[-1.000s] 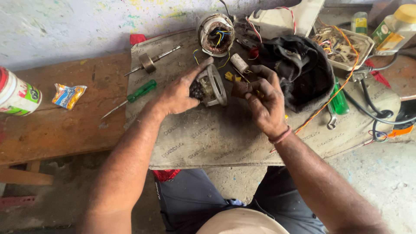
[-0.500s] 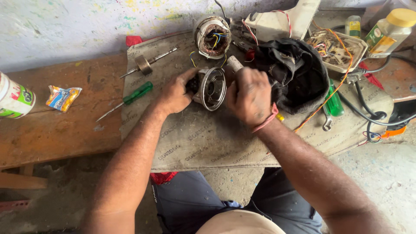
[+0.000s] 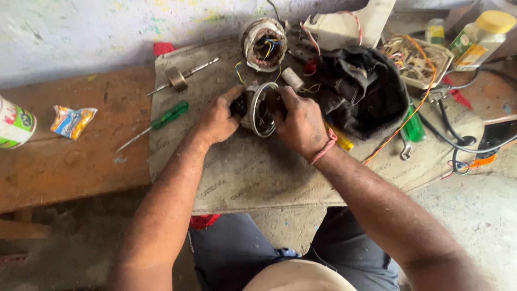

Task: The person repairs a fan motor assembly by hand at a workbench. They use a screwdriver to handle components inside the motor housing and wipe the metal parts with a black cloth.

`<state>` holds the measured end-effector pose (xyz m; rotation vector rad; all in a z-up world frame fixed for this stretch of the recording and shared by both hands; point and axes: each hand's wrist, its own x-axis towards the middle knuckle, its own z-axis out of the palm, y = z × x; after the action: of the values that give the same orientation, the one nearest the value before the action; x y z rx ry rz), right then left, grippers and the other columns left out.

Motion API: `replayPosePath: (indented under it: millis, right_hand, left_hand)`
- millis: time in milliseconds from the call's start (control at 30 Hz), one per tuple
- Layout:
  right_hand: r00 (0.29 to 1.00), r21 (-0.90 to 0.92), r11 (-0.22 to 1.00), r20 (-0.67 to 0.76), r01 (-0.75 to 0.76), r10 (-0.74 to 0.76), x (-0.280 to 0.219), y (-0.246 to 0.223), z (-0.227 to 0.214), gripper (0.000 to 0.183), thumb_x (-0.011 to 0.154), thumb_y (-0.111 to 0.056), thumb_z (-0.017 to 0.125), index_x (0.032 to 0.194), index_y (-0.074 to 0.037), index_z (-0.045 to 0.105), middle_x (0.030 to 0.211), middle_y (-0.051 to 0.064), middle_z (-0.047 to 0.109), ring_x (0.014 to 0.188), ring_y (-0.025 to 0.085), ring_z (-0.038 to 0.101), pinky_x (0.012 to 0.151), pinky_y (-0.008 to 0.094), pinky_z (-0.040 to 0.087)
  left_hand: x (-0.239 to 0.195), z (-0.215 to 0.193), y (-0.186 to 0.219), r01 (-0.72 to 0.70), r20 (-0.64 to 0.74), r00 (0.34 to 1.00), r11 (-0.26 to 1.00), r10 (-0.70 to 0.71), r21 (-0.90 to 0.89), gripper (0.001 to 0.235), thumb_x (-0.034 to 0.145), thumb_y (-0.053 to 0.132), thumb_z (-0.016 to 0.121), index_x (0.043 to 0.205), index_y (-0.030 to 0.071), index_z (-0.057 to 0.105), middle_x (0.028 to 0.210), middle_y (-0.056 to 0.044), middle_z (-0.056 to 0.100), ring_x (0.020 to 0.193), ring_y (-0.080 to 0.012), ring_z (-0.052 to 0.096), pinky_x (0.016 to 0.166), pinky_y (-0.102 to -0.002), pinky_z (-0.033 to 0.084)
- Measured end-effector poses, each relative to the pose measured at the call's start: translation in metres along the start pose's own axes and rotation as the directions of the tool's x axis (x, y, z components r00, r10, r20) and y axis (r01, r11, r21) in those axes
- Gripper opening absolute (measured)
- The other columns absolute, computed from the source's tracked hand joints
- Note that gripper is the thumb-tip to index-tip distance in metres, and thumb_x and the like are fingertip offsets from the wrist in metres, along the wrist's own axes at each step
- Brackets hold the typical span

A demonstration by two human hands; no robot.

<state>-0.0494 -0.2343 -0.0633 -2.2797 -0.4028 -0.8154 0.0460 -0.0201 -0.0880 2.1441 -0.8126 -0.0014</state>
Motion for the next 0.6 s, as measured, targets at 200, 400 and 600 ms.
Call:
replayPosePath:
  millis: [200, 400, 600]
  right_hand:
    - [0.997, 0.077, 0.996, -0.069, 0.050, -0.045, -0.002, -0.009, -0.023, 0.019, 0.095, 0.009, 0.059, 0.110, -0.003, 0.057, 0.094, 0.016, 0.070, 0.080, 0.034, 0.073, 0.069, 0.042, 0.058]
    - [0.993, 0.140, 0.983, -0.008, 0.118, -0.118, -0.001, -0.001, -0.011, 0.027, 0.091, 0.010, 0.058, 0.116, 0.000, 0.061, 0.094, 0.015, 0.069, 0.082, 0.033, 0.071, 0.071, 0.041, 0.057]
    - [0.927, 0.761, 0.543, 0.208, -0.353, 0.312, 0.000, 0.030, 0.003, 0.014, 0.095, 0.008, 0.060, 0.108, 0.002, 0.062, 0.094, 0.013, 0.069, 0.080, 0.020, 0.069, 0.073, 0.035, 0.055]
  left_hand:
    - [-0.004, -0.004, 0.005, -0.005, -0.008, 1.000, 0.999, 0.005, 0.035, 0.065, 0.079, -0.008, 0.066, 0.140, 0.014, 0.058, 0.127, -0.015, 0.071, 0.122, -0.0297, 0.067, 0.101, -0.038, 0.052]
    - [-0.004, 0.001, -0.002, -0.038, -0.018, 0.999, 0.999, 0.038, -0.028, 0.063, 0.081, -0.008, 0.066, 0.140, 0.011, 0.057, 0.127, -0.015, 0.071, 0.122, -0.0289, 0.067, 0.102, -0.038, 0.052]
    - [-0.003, 0.002, -0.007, -0.030, 0.000, 1.000, 0.999, 0.030, -0.028, 0.061, 0.080, -0.009, 0.065, 0.137, 0.011, 0.058, 0.122, -0.014, 0.073, 0.117, -0.0270, 0.069, 0.099, -0.036, 0.053]
